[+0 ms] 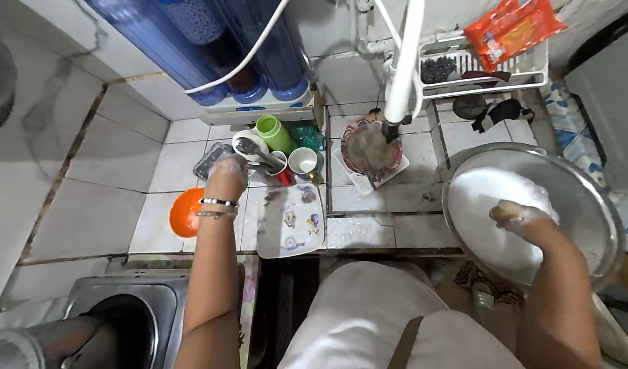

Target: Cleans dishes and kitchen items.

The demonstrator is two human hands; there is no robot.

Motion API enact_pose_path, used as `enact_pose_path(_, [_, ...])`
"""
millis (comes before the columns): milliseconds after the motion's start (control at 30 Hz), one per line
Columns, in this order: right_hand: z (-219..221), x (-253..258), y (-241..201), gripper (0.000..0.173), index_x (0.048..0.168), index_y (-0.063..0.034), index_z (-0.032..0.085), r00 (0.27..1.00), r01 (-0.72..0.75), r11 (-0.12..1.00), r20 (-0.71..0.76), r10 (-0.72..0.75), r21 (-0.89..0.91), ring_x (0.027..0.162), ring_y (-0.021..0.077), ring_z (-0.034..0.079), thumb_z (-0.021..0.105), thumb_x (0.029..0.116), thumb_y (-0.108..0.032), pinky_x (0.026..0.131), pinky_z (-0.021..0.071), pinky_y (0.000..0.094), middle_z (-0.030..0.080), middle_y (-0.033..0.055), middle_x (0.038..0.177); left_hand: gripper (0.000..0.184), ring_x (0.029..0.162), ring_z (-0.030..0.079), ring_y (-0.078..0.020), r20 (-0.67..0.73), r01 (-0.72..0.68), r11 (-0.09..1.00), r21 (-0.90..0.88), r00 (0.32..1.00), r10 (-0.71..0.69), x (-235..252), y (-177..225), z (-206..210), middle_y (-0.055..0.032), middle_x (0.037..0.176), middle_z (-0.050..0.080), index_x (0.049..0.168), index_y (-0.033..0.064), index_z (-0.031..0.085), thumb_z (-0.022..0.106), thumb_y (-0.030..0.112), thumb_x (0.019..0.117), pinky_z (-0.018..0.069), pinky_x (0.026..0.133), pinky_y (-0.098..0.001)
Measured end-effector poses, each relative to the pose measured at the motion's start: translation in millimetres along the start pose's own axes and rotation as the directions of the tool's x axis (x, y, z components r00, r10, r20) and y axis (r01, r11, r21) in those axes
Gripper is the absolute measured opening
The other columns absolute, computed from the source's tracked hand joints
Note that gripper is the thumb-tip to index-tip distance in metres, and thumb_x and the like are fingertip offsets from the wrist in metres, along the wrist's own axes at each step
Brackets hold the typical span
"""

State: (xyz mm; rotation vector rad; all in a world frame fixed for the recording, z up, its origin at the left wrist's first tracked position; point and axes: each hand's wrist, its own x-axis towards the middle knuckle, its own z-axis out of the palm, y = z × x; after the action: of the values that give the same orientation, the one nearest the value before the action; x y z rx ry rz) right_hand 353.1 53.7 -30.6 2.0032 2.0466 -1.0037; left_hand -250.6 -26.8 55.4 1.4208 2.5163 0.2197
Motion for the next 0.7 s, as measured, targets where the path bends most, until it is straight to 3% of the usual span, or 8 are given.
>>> enact_pose_path(67, [8.8, 2.7, 23.1, 0.057, 0.138, 0.0082, 0.055, 0.994, -0.105, 0.993, 0.019, 0.106, -0.047, 0.131, 0.051, 0.053, 0.078, 0.0917, -0.017, 0.111, 0.0384, 0.0655, 0.057, 0.0362, 0.135, 0.032, 0.101, 0.064, -0.0558, -0.032, 0.041, 0.998, 0.045, 0.999, -0.039, 9.7, 7.5, 6.3, -0.0371, 0.118, 0.061, 0.127, -0.0067, 0.057, 0.058, 0.014, 0.102, 0.049, 0.083, -0.0733])
enact_pose_path(133, [15.7, -4.8, 26.8, 0.109, 0.161, 0.0006, 0.023, 0.948, -0.319, 0.947, -0.013, 0.319, -0.039, 0.143, 0.0558, 0.037, 0.091, 0.079, -0.024, 0.115, 0.0328, 0.0672, 0.035, 0.0401, 0.153, 0.054, 0.114, 0.058, -0.0609, -0.116, 0.095, 0.993, 0.064, 0.989, -0.087, 10.2, 28.2, 1.3, -0.0407, 0.141, 0.046, 0.144, -0.0063, 0.044, 0.063, 0.018, 0.1006, 0.0473, 0.088, -0.0756])
enact_pose_path(200, [19.7, -13.7, 23.0, 0.124, 0.165, -0.0064, 0.011, 0.91, -0.414, 0.908, -0.041, 0.412, -0.06, 0.147, 0.0575, 0.027, 0.092, 0.0759, -0.034, 0.115, 0.0313, 0.0685, 0.019, 0.0395, 0.161, 0.057, 0.115, 0.057, -0.0621, -0.23, 0.122, 0.992, 0.017, 0.966, -0.115, 4.0, 54.5, -2.2, -0.0396, 0.145, 0.042, 0.144, -0.0037, 0.044, 0.067, 0.019, 0.0976, 0.047, 0.087, -0.0759])
enact_pose_path(300, [31.8, -16.1, 23.0, 0.096, 0.162, -0.0017, 0.024, 0.946, -0.32, 0.947, 0.045, 0.321, -0.018, 0.15, 0.0539, 0.024, 0.076, 0.0922, -0.044, 0.118, 0.0277, 0.0662, 0.02, 0.0365, 0.163, 0.041, 0.113, 0.06, -0.0575, -0.138, 0.023, 0.999, 0.024, 0.99, -0.02, -1.5, 90.1, 16.0, -0.0374, 0.13, 0.056, 0.13, -0.0059, 0.058, 0.062, 0.021, 0.0998, 0.0472, 0.09, -0.0739])
enact_pose_path(400, [41.4, -8.9, 15.9, 0.089, 0.164, -0.003, 0.016, 0.94, -0.257, 0.965, 0.223, 0.26, -0.043, 0.153, 0.0466, 0.027, 0.064, 0.1009, -0.045, 0.12, 0.0289, 0.0615, 0.018, 0.0287, 0.167, 0.038, 0.109, 0.065, -0.048, 0.231, -0.076, 0.997, -0.022, 0.97, 0.079, 11.8, 129.0, 79.7, -0.0286, 0.116, 0.068, 0.121, -0.0007, 0.068, 0.063, 0.031, 0.1005, 0.0482, 0.094, -0.069])
enact_pose_path(500, [42.0, -2.3, 7.7, 0.083, 0.164, -0.0008, 0.007, 0.906, -0.232, 0.966, 0.335, 0.257, -0.112, 0.156, 0.0422, 0.022, 0.051, 0.1075, -0.043, 0.123, 0.0249, 0.0578, 0.014, 0.0255, 0.17, 0.041, 0.109, 0.067, -0.0389, 0.516, -0.042, 0.998, -0.052, 0.854, 0.063, 15.3, 181.5, 154.5, -0.0247, 0.117, 0.068, 0.124, -0.0011, 0.066, 0.062, 0.033, 0.1019, 0.05, 0.098, -0.0583])
enact_pose_path(533, [41.9, -0.2, 7.3, 0.082, 0.164, -0.0001, 0.007, 0.898, -0.223, 0.966, 0.357, 0.256, -0.13, 0.156, 0.0417, 0.022, 0.048, 0.1084, -0.044, 0.123, 0.0244, 0.0574, 0.014, 0.0254, 0.169, 0.044, 0.107, 0.068, -0.036, 0.558, -0.03, 0.998, -0.051, 0.828, 0.053, 15.8, 196.5, 174.3, -0.0235, 0.117, 0.069, 0.125, -0.002, 0.065, 0.058, 0.036, 0.1038, 0.0516, 0.097, -0.0548])
enact_pose_path(700, [39.2, -1.4, 12.1, 0.078, 0.163, 0.0016, 0.01, 0.892, -0.201, 0.971, 0.385, 0.237, -0.132, 0.156, 0.0406, 0.021, 0.044, 0.1096, -0.045, 0.124, 0.0229, 0.0563, 0.016, 0.0267, 0.169, 0.05, 0.127, 0.06, -0.0366, 0.616, -0.053, 0.988, 0.147, 0.786, -0.049, 12.3, 239.6, 209.6, -0.0218, 0.136, 0.062, 0.133, 0.0011, 0.062, 0.051, 0.04, 0.1049, 0.0449, 0.105, -0.0589])
